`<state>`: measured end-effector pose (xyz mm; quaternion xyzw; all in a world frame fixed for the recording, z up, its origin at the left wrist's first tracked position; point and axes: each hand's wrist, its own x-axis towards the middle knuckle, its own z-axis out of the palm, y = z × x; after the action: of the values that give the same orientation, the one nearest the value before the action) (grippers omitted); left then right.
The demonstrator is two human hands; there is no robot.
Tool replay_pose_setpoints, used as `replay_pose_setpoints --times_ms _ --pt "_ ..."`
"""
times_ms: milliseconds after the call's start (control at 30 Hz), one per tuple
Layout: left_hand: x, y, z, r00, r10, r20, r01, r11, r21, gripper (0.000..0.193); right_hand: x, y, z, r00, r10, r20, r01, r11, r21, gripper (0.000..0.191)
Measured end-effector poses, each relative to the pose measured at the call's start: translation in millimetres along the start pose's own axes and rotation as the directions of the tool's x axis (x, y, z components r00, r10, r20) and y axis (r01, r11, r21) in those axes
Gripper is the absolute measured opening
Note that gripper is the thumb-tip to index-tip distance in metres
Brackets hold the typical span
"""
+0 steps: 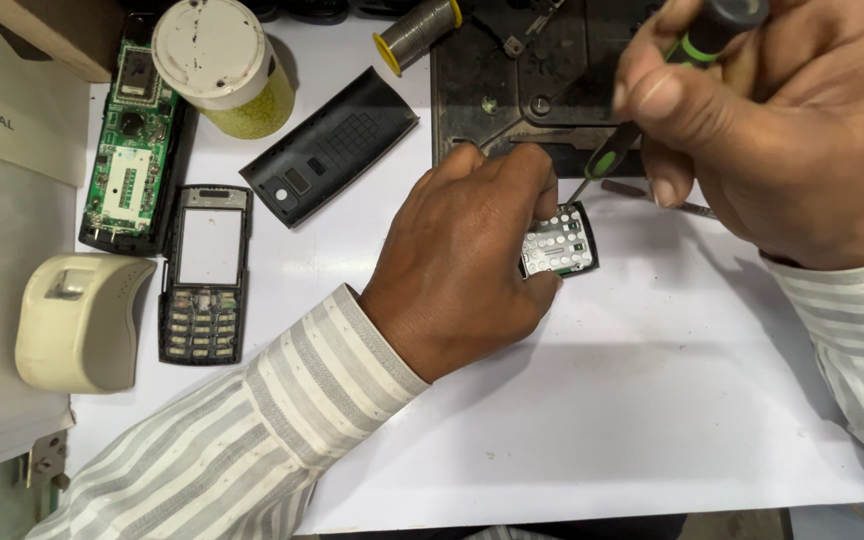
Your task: The person repairs a Nokia mobile phone at a workbench. They apply adhesive from a tube onto a small component, press it into the phone housing, then use a screwdriver to pry and work on the keypad and screen assembly, handling the phone body, keypad, and covers.
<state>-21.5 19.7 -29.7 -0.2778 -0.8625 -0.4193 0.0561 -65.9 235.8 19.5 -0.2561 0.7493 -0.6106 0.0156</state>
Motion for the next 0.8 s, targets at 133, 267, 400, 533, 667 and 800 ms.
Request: replay_pose_setpoints --times_ms 133,267,400,533,667,800 --pt "-2 -1 0 0.999 0.032 -0.027 -0.032 0.999 -0.014 0.045 -2 9 -1 0.999 -0.022 0.023 0.019 0.992 0.126 0.017" --pt "-2 -2 1 0.998 0.051 -0.043 -0.052 0.998 -0.017 0.044 -7 7 0 0.997 -0.035 0.067 0.036 0.999 -0.015 0.020" --pt "-2 -1 1 0.999 0.030 -0.030 -0.031 0.999 -0.019 0.044 -3 6 -1 0.997 -0.046 0.066 0.046 0.999 -0.001 0.024" --pt "-2 -1 0 0.999 0.033 -0.032 -0.034 0.999 -0.014 0.043 4 9 -6 0.993 -0.080 0.091 0.078 0.996 0.035 0.028" --pt "-2 -2 1 0.998 0.048 -0.041 -0.048 0.999 -0.014 0.042 -2 14 -10 0.997 -0.042 0.071 0.038 0.997 0.062 0.027" --pt "-2 -2 2 0.998 0.042 -0.039 -0.042 0.999 -0.014 0.043 -4 26 -7 0.995 -0.080 0.055 0.079 0.997 0.007 0.028"
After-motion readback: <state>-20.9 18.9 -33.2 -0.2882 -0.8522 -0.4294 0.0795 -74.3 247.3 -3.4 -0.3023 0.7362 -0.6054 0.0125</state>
